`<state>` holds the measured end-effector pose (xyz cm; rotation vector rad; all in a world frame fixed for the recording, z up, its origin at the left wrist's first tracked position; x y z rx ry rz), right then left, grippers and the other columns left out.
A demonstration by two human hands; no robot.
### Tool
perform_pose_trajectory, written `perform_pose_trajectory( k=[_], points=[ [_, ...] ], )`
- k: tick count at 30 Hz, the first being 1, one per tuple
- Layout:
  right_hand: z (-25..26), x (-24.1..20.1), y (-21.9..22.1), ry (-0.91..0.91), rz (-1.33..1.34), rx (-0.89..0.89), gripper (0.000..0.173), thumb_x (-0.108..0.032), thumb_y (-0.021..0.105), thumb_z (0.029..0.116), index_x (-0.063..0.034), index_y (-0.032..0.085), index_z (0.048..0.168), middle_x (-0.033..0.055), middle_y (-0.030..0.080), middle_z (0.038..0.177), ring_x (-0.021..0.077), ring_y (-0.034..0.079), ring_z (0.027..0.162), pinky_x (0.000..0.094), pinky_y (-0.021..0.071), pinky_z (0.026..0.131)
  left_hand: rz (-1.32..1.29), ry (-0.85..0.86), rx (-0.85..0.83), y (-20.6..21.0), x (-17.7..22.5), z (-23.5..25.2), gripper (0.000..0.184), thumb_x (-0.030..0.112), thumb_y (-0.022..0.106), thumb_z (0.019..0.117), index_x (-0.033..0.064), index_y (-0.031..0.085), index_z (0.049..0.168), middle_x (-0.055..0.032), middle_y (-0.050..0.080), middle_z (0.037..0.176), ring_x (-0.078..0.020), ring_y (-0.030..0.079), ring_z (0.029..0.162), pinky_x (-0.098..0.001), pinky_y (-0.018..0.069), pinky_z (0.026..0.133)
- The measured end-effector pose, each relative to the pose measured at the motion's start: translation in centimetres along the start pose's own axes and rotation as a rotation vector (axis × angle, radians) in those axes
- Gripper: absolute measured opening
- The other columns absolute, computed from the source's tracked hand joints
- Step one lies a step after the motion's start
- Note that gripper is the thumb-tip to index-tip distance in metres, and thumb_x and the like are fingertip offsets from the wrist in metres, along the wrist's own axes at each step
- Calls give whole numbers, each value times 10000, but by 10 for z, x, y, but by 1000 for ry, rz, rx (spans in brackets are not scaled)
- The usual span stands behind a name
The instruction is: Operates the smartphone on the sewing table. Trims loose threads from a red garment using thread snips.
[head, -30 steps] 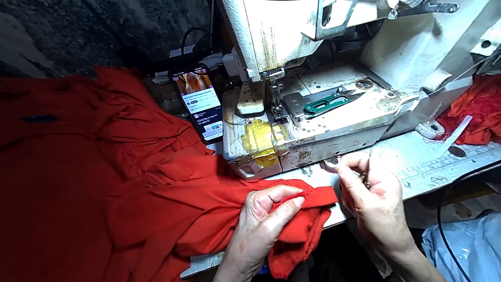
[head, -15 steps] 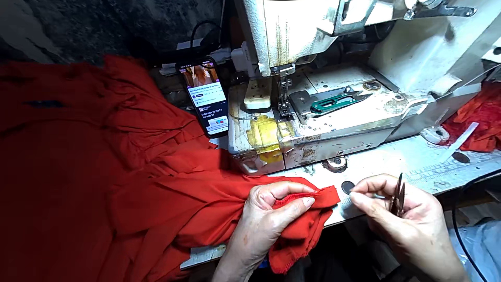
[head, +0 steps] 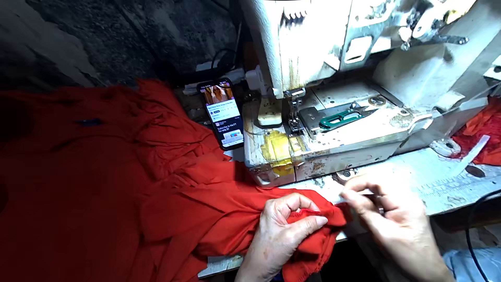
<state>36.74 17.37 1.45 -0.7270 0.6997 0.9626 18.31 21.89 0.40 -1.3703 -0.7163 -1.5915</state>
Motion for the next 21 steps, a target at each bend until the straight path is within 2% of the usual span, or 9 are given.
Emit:
perform_pose_trajectory(
  k=[2, 5, 8, 10, 13, 15, 16, 19, 21],
  points=[
    [5, 2, -6, 5, -44, -13, 59, -196, 641, 935, -148, 666, 912, -89, 614, 772, -55, 529, 611, 105, 449, 530, 1, 66, -14, -1, -2, 1, 37, 86, 758, 845, 73, 752, 879, 45, 716, 870, -2, 654, 872, -181, 534, 801],
    [-5, 5, -4, 16, -59, -79, 118, -175, 641, 948, -64, 672, 918, -40, 652, 798, -70, 558, 679, 91, 465, 603, -10, 91, -28, -1, -2, 1, 97, 143, 785, 844, 58, 765, 887, 34, 710, 893, -13, 640, 912, -189, 520, 841],
    [-9, 1, -8, 168, -121, 15, 219, -155, 642, 934, 58, 691, 935, 27, 642, 742, -48, 518, 594, 122, 447, 549, 77, 112, -30, -5, 12, 5, 173, 245, 814, 843, 85, 751, 862, 50, 698, 860, 5, 636, 834, -172, 524, 750],
    [-10, 2, -12, 258, -65, 37, 205, -193, 635, 979, -1, 687, 929, -19, 633, 733, -36, 514, 549, 154, 446, 490, 281, 151, -47, -5, 26, 5, 259, 343, 795, 874, 91, 735, 857, 40, 672, 826, 12, 612, 752, -155, 513, 664],
    [-11, 5, -12, 197, 21, 43, 138, -179, 649, 978, -49, 678, 940, -64, 665, 773, -66, 533, 553, 122, 455, 473, 666, 112, -138, 1, 46, 9, 320, 463, 706, 905, 149, 765, 918, 21, 699, 860, -61, 650, 823, -279, 528, 750],
    [-11, 6, -6, 158, 120, 36, 63, -154, 654, 964, -102, 691, 962, -80, 665, 767, -48, 537, 543, 124, 456, 471, 725, 121, -162, 10, 42, 15, 250, 386, 663, 937, 169, 782, 902, 36, 715, 853, -77, 668, 825, -344, 535, 736],
    [-13, 5, -6, 174, 182, 12, 83, -152, 667, 954, -117, 714, 1012, -65, 687, 779, -20, 549, 515, 144, 474, 453, 691, 133, -150, 14, 35, 14, 220, 335, 641, 960, 188, 794, 903, 68, 724, 853, -44, 678, 824, -323, 552, 729],
    [-19, 3, -13, 338, 347, -172, 358, -161, 731, 908, -173, 678, 1262, -21, 735, 1002, 30, 570, 490, 179, 511, 433, 366, 248, -33, 16, 14, 13, 124, 178, 697, 939, 146, 808, 896, 75, 713, 853, -20, 664, 826, -197, 567, 731],
    [-22, 8, -12, 443, 386, -170, 370, -113, 758, 873, -161, 699, 1235, -6, 722, 892, 40, 546, 444, 188, 489, 388, 207, 194, 22, 14, 0, 12, 90, 166, 738, 911, 145, 824, 901, 47, 725, 869, -60, 674, 845, -206, 569, 748]
  ],
)
Point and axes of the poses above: each hand's wrist, its own z-axis towards the middle knuckle, its own y-axis out of the palm, x = y × z, the point moved 2 cm from there along z, towards the middle knuckle
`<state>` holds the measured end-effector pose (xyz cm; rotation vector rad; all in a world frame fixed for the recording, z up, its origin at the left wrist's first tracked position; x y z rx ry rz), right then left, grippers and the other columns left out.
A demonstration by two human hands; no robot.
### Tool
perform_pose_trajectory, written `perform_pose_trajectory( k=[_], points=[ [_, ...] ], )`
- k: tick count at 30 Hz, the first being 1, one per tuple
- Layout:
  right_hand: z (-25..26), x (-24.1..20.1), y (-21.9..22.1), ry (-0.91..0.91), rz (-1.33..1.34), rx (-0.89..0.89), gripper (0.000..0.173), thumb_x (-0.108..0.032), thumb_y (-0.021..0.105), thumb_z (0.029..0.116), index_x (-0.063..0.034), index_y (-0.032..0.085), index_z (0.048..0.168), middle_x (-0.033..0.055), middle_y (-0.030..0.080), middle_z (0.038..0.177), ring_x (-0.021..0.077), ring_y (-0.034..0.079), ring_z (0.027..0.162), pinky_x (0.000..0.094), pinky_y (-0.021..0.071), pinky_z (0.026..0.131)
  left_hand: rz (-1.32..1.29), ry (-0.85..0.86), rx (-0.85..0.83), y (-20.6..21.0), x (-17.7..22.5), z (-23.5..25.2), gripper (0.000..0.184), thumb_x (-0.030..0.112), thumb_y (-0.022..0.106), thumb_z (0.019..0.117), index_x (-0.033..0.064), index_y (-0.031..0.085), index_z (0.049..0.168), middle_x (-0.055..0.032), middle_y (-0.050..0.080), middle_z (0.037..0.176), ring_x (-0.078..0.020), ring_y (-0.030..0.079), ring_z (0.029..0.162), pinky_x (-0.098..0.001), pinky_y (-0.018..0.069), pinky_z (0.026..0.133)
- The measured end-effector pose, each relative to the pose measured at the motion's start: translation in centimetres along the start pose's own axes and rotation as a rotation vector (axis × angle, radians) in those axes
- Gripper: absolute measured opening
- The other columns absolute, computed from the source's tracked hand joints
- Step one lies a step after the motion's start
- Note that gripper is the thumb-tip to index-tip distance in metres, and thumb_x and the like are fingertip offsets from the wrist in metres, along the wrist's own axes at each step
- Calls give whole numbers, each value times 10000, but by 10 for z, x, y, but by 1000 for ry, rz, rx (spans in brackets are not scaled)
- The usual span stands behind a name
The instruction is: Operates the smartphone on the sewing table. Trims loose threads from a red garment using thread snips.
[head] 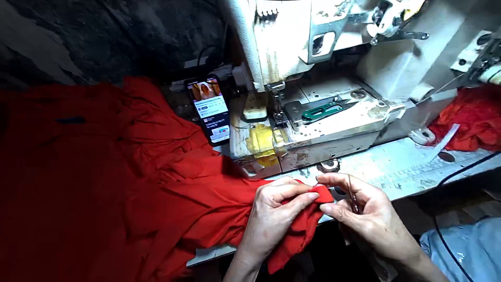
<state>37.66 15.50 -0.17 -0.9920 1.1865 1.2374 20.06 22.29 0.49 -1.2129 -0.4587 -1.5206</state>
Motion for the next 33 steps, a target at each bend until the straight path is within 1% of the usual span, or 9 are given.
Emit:
perform_pose_trajectory(
  k=[2, 5, 11, 14, 17, 19, 23, 26, 33],
  points=[
    [0, 5, 2, 64, 41, 64, 272, -55, 738, 878, -114, 717, 1142, 27, 689, 755, 49, 521, 415, 190, 455, 362, -58, -47, 27, 0, -5, -3, 93, 149, 751, 893, 151, 838, 926, 28, 746, 886, -83, 689, 869, -219, 574, 777],
    [3, 7, 5, 32, 17, 106, 223, -13, 718, 861, -104, 711, 1065, 27, 664, 704, 41, 507, 420, 178, 439, 379, -118, -59, 68, 1, -2, -3, 106, 102, 739, 888, 127, 834, 928, 1, 752, 903, -98, 700, 882, -221, 583, 794],
    [4, 10, 2, -150, -253, 103, 263, -86, 758, 838, -134, 733, 1094, -54, 676, 818, 5, 520, 533, 148, 440, 466, -187, -134, 111, -3, -3, -1, 94, 98, 707, 919, 97, 801, 931, -24, 710, 861, -95, 671, 763, -201, 571, 681],
    [0, 2, -5, -208, -397, 126, 363, -257, 815, 807, -160, 699, 1137, -88, 673, 945, -28, 574, 670, 125, 484, 563, -258, -177, 136, -4, -3, -1, 108, 96, 685, 941, 87, 793, 940, -33, 744, 862, -77, 694, 765, -194, 579, 693],
    [-6, -8, -8, -244, -452, 147, 261, -318, 764, 856, -179, 670, 1055, -109, 651, 852, -49, 569, 624, 114, 483, 521, -326, -195, 152, -5, -2, -1, 126, 84, 667, 950, 68, 792, 958, -63, 746, 856, -89, 699, 756, -203, 582, 685],
    [-10, -16, -5, -198, -431, 80, 170, -305, 732, 887, -178, 684, 989, -119, 613, 760, -66, 526, 579, 98, 441, 493, -354, -195, 155, -4, -2, -1, 118, 84, 671, 951, 58, 786, 963, -70, 738, 842, -90, 692, 733, -203, 580, 665],
    [-7, -30, 6, 158, -292, -169, 188, -340, 670, 965, -163, 688, 904, -100, 557, 652, -45, 479, 504, 136, 403, 461, -331, -168, 155, -4, -2, -1, 123, 89, 673, 956, 54, 785, 991, -61, 740, 843, -86, 694, 730, -201, 582, 666],
    [-1, -24, 9, 194, -254, -157, 175, -352, 689, 941, -194, 701, 867, -98, 532, 580, -27, 441, 421, 147, 363, 391, -326, -151, 155, -2, -1, -2, 129, 97, 664, 963, 54, 783, 989, -65, 741, 835, -85, 694, 720, -197, 579, 658],
    [6, -28, 9, 224, -334, -183, 229, -335, 655, 977, -174, 693, 819, -81, 534, 566, -15, 443, 424, 156, 353, 400, -288, -117, 129, -1, -1, -1, 166, 82, 630, 971, 52, 787, 1014, -58, 748, 837, -78, 692, 711, -187, 571, 649]
  ],
)
Point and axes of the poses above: each hand's wrist, its own z-axis towards the middle knuckle, its own y-axis out of the palm, x = y × z, the point moved 2 cm from there along z, towards the middle knuckle
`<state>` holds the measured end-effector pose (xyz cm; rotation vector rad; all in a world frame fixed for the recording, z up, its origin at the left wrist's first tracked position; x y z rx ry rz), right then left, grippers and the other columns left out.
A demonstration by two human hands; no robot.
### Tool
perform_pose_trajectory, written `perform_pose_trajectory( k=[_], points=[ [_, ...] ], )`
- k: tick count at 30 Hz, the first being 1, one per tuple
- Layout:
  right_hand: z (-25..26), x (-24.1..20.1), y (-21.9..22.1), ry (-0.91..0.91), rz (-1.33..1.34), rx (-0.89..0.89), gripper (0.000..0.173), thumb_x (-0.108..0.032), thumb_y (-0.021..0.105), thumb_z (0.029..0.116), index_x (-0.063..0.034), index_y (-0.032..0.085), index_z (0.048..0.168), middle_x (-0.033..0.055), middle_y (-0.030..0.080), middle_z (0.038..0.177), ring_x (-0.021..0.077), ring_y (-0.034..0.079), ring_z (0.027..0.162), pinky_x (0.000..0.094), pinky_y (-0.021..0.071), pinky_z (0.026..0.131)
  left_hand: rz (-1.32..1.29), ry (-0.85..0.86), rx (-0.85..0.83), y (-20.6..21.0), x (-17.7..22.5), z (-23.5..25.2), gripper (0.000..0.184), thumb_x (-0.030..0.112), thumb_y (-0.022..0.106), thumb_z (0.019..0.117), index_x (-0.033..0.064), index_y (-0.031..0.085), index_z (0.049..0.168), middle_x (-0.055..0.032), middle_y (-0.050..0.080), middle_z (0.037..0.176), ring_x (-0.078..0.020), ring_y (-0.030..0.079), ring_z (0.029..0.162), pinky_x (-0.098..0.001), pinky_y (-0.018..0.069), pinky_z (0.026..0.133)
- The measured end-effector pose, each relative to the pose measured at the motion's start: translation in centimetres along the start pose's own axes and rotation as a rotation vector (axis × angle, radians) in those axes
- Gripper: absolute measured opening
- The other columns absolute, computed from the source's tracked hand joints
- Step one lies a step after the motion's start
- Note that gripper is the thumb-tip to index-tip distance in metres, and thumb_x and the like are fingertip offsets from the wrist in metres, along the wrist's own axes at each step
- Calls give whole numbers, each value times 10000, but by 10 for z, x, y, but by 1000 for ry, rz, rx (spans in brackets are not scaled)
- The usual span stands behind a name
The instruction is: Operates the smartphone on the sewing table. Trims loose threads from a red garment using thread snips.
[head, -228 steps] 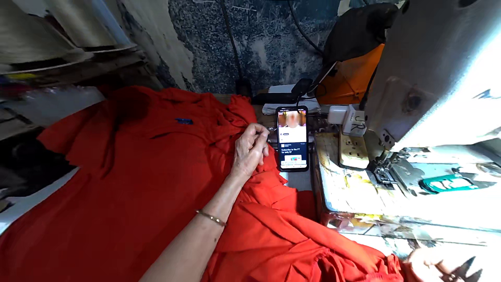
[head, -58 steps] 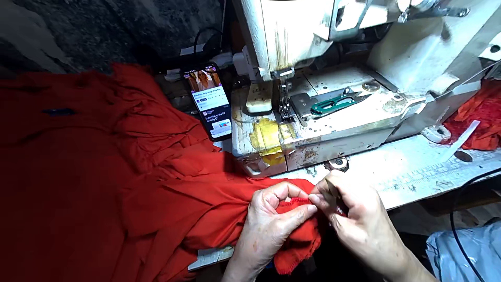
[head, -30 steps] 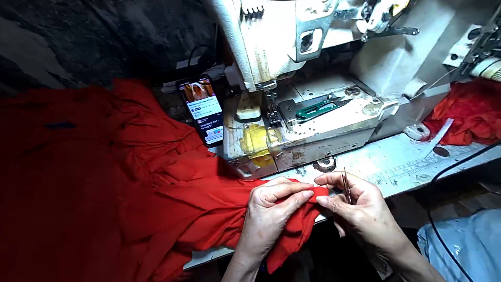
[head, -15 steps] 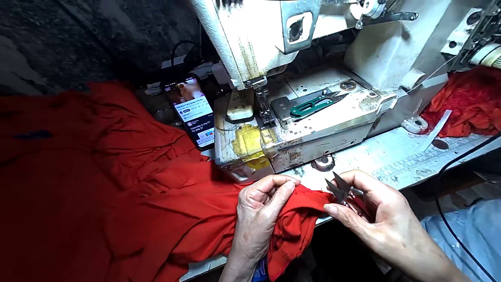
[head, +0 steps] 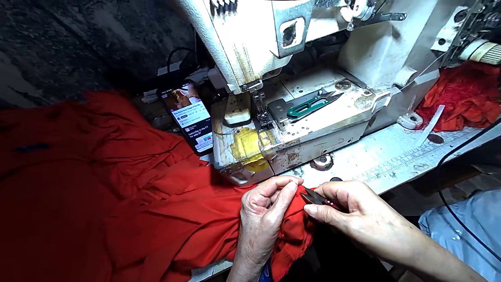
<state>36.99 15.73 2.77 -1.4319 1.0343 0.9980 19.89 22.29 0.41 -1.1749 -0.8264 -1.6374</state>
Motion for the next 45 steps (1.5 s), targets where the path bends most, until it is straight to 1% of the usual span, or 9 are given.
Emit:
perform_pose_trajectory(
  k=[12, 17, 29, 32, 35, 38, 41, 43, 45],
  points=[
    [4, 5, 1, -43, 6, 33, 259, -268, 600, 1022, -156, 708, 815, -72, 547, 564, -11, 443, 419, 152, 350, 397, 37, 46, 16, 1, 2, -2, 174, 81, 651, 965, 64, 811, 1034, -45, 782, 963, -84, 733, 867, -211, 596, 787],
    [1, 4, 0, -35, -57, 48, 181, -335, 694, 916, -193, 699, 804, -107, 516, 556, -42, 442, 444, 143, 345, 414, -27, -8, 54, 1, 2, 1, 190, 76, 608, 991, 43, 790, 1034, -54, 765, 914, -80, 718, 807, -201, 593, 729],
    [14, -5, 1, -31, 2, -64, 339, -220, 617, 1016, -119, 645, 693, -48, 491, 519, -5, 410, 412, 158, 319, 401, -19, 36, 20, 1, 1, -1, 181, 84, 628, 983, 55, 802, 1023, -53, 775, 963, -85, 727, 855, -211, 597, 780],
    [10, 6, 0, -81, 80, 43, 249, -227, 628, 1005, -127, 700, 790, -38, 538, 553, 16, 453, 413, 170, 377, 394, -12, 26, 68, -1, -1, 1, 254, 134, 519, 1057, 67, 760, 1098, -19, 723, 834, -52, 662, 700, -181, 567, 655],
    [0, 23, 4, -282, 94, 358, 85, -249, 730, 903, -173, 691, 895, -69, 579, 617, 10, 489, 443, 164, 411, 394, 4, -40, 14, -5, -4, 3, 410, 299, 347, 1110, 145, 643, 1348, -25, 644, 731, -78, 601, 608, -200, 528, 600],
    [-6, 37, 17, -516, 68, 511, 221, -164, 792, 832, -143, 686, 1025, -84, 621, 852, -53, 448, 561, 98, 378, 477, -30, -32, -66, -6, -2, 0, 446, 246, 581, 983, 126, 571, 1413, -32, 689, 770, -86, 657, 675, -210, 557, 654],
    [-5, 37, 30, -678, -56, 534, 257, -65, 742, 814, -77, 670, 1061, 8, 644, 1044, -9, 587, 777, 118, 516, 644, 3, 29, -194, -9, 7, -5, 650, 241, 743, 884, 91, 489, 1463, -23, 730, 876, -100, 696, 780, -229, 584, 743],
    [0, 34, 33, -744, -133, 526, 240, -9, 667, 798, -42, 672, 1036, 45, 621, 1039, 25, 602, 836, 133, 535, 698, 99, 49, -259, -11, 16, -9, 781, 234, 806, 825, 110, 435, 1501, -4, 724, 958, -116, 704, 842, -252, 604, 782],
    [4, 30, 29, -775, -156, 508, 175, 25, 626, 806, -16, 690, 964, 45, 627, 960, 16, 589, 777, 119, 518, 656, 351, 60, -221, -12, 24, -14, 768, 201, 803, 790, 143, 479, 1484, 50, 696, 936, -84, 677, 822, -245, 594, 748]
  ],
)
Point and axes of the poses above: each hand's wrist, its own z-axis towards the middle knuckle, its own y-axis out of the palm, x = y × z, the point moved 2 cm from there along z, towards the middle knuckle
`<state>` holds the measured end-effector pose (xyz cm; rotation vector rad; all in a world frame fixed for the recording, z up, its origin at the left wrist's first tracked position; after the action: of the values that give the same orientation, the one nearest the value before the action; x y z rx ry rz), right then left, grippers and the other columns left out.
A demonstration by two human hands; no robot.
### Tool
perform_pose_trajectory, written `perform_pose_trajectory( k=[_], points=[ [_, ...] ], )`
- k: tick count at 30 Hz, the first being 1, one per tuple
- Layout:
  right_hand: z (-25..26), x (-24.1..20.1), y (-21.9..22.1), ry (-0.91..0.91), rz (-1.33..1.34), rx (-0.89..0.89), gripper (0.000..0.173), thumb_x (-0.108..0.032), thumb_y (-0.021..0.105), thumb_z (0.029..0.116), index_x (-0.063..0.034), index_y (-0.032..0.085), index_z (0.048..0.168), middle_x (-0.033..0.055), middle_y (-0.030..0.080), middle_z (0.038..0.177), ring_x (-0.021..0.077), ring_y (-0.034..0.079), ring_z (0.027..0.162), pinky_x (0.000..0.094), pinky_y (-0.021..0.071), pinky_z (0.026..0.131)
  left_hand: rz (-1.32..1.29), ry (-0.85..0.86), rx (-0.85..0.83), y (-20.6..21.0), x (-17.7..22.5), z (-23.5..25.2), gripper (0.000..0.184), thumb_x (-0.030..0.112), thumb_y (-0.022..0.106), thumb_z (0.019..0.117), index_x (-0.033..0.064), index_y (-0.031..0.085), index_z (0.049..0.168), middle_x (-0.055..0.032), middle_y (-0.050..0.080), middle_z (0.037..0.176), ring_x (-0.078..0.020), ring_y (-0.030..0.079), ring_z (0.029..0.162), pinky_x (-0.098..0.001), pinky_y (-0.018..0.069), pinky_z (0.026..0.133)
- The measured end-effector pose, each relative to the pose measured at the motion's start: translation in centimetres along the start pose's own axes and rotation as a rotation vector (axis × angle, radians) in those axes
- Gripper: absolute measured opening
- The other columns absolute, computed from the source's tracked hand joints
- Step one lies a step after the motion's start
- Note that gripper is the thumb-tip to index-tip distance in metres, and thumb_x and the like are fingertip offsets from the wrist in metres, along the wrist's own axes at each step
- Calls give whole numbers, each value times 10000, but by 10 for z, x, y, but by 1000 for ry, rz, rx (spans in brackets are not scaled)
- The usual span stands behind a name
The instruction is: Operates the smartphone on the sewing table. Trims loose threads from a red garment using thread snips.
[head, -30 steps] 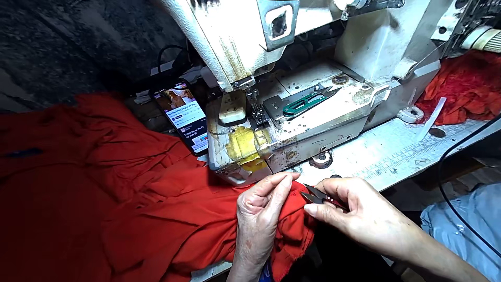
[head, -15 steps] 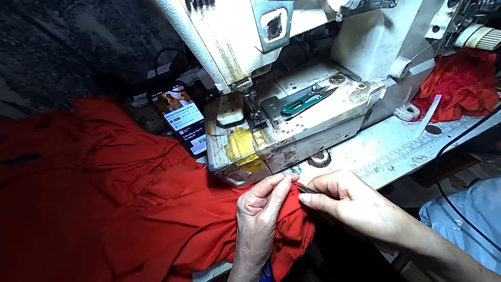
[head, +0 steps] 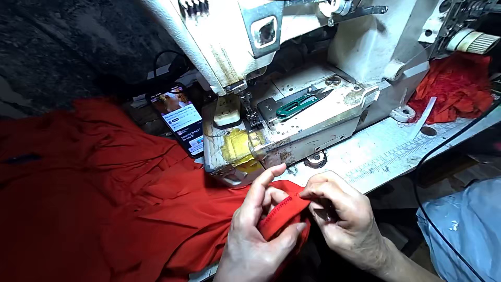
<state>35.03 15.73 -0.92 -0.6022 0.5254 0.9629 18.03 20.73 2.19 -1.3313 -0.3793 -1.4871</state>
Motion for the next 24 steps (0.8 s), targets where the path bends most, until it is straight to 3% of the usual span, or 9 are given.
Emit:
perform_pose_trajectory(
  k=[2, 4, 5, 7, 9, 12, 15, 19, 24],
  points=[
    [8, 2, -6, -2, 3, -55, 130, 32, 627, 811, -9, 701, 910, 30, 649, 896, 13, 590, 747, 124, 508, 635, 323, -49, 141, 1, 3, -8, 531, 224, 747, 768, 178, 651, 1288, 126, 687, 874, -24, 643, 797, -268, 541, 728],
    [12, 4, -11, 11, -9, -85, 92, 19, 633, 803, -27, 693, 856, 10, 646, 864, 2, 576, 717, 117, 489, 609, 385, -30, 261, 1, 3, -11, 226, 193, 710, 781, 155, 764, 996, 92, 723, 905, -16, 668, 873, -233, 554, 784],
    [13, 4, -14, 26, -10, -94, 81, 11, 638, 799, -35, 687, 844, 3, 635, 860, -3, 560, 705, 110, 472, 594, 308, 11, 294, 1, 1, -11, 162, 150, 698, 795, 115, 776, 933, 56, 728, 922, -29, 673, 902, -207, 561, 807],
    [14, 2, -18, 93, 22, -121, 67, -8, 647, 806, -60, 682, 830, -22, 621, 836, -15, 538, 674, 107, 451, 565, 37, 16, 264, 2, 0, -8, 164, 48, 656, 859, 47, 764, 983, -9, 748, 983, -78, 702, 932, -216, 588, 831],
    [14, -1, -18, 235, 111, -167, 54, -47, 645, 857, -94, 668, 841, -66, 581, 723, -31, 497, 584, 118, 410, 503, -225, -157, 222, 5, 1, -3, 213, -8, 589, 894, 49, 745, 1028, -25, 747, 927, -76, 701, 824, -210, 581, 724],
    [14, 1, -15, 587, 344, -200, 62, -93, 642, 936, -123, 683, 900, -45, 572, 601, 10, 483, 436, 165, 407, 405, -412, -398, 230, 7, -3, 7, 206, 12, 558, 872, 66, 752, 914, -63, 727, 816, -92, 686, 724, -230, 566, 637],
    [16, 4, -12, 771, 516, -181, 57, -58, 626, 950, -87, 670, 927, 28, 554, 580, 45, 440, 387, 184, 367, 358, -460, -480, 234, 7, -5, 12, 178, 42, 560, 884, 72, 720, 814, -61, 683, 729, -90, 646, 650, -231, 535, 586],
    [19, 5, -12, 675, 457, -211, 55, -93, 663, 929, -107, 716, 928, -7, 586, 600, 32, 472, 427, 175, 401, 404, -461, -447, 190, 5, -7, 11, 214, 81, 559, 898, 104, 723, 763, -27, 674, 701, -65, 639, 644, -218, 531, 596],
    [22, -1, -8, 196, -30, -108, 14, -92, 678, 837, -105, 684, 836, -74, 586, 722, -28, 515, 591, 120, 425, 503, -399, -345, 25, 3, -12, 7, 86, 123, 790, 805, 78, 769, 876, -70, 733, 787, -110, 701, 715, -251, 593, 662]
  ],
)
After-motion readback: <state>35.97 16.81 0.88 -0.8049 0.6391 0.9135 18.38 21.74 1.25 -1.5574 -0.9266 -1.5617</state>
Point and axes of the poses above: each hand's wrist, its own z-axis towards the middle knuckle, its own y-axis out of the palm, x = y × z, the point moved 2 cm from there along z, towards the middle knuckle
